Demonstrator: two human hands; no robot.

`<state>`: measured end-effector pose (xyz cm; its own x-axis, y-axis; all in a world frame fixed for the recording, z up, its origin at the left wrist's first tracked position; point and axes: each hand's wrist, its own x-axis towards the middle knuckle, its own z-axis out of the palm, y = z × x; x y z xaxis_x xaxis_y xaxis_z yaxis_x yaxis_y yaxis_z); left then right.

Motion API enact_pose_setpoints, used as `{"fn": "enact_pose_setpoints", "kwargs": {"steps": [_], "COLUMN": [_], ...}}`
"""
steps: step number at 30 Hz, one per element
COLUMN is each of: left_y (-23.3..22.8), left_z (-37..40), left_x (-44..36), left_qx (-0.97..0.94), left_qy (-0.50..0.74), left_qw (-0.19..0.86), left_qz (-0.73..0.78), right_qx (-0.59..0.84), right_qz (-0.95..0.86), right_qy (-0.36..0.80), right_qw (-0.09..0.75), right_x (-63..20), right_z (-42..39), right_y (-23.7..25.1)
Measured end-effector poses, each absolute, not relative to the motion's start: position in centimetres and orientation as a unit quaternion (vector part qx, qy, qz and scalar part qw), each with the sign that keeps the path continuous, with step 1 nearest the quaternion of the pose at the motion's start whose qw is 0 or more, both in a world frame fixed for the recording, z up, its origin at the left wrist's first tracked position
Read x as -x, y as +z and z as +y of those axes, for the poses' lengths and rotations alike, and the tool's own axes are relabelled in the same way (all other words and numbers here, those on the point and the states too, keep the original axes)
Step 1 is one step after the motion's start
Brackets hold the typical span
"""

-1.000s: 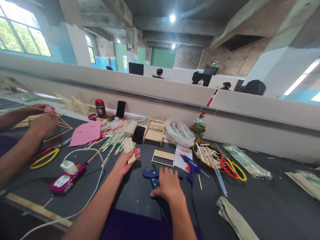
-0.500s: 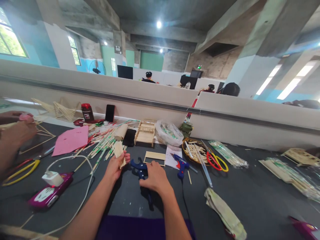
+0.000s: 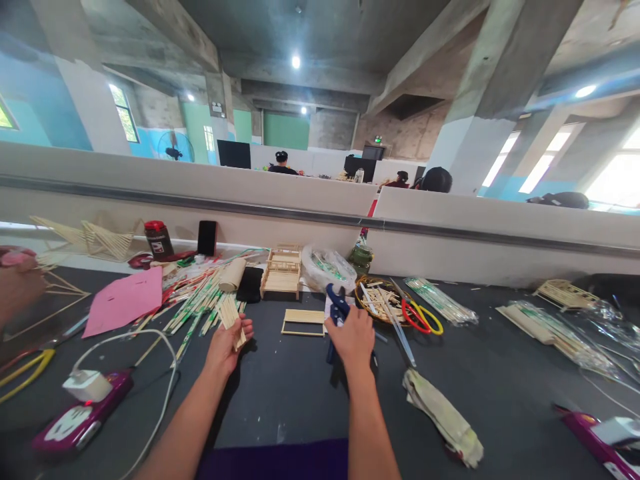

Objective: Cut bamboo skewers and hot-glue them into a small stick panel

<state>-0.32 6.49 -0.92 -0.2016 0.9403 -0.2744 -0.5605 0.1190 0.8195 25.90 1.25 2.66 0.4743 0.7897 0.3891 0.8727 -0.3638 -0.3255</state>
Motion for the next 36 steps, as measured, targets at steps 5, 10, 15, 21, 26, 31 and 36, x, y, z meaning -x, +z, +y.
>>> {"fn": "enact_pose_setpoints", "kwargs": {"steps": [5, 10, 15, 21, 26, 31, 36], "left_y": [-1.3, -1.3, -0.8, 1.1, 2.7, 3.5, 3.9], "left_z": [6.6, 6.5, 6.4, 5.3, 4.4, 3.9, 3.6], "left_x": [0.1, -0.1, -0.1, -0.5, -0.1, 0.2, 0.3], "left_qx": [-0.219, -0.243, -0.304, -0.361, -0.336, -0.312, -0.295], "left_qy": [0.622, 0.63, 0.706, 0.753, 0.789, 0.802, 0.793], "left_qw": [0.6, 0.582, 0.46, 0.35, 0.32, 0.298, 0.331], "left_qz": [0.454, 0.453, 0.445, 0.425, 0.404, 0.413, 0.418], "right_qx": [0.827, 0.739, 0.673, 0.627, 0.598, 0.604, 0.617], "right_qz": [-0.461, -0.572, -0.673, -0.736, -0.759, -0.758, -0.756], "right_qy": [-0.093, -0.109, -0.077, -0.025, -0.01, 0.002, 0.039], "right_qw": [0.307, 0.34, 0.298, 0.256, 0.257, 0.248, 0.216], "right_x": [-28.9, -24.8, -18.0, -14.0, -11.1, -7.6, -4.0], "right_z": [1.4, 1.6, 0.9, 0.3, 1.9, 5.5, 8.7], "right_y": [1.9, 1.8, 1.9, 1.5, 1.4, 1.4, 1.2]}}
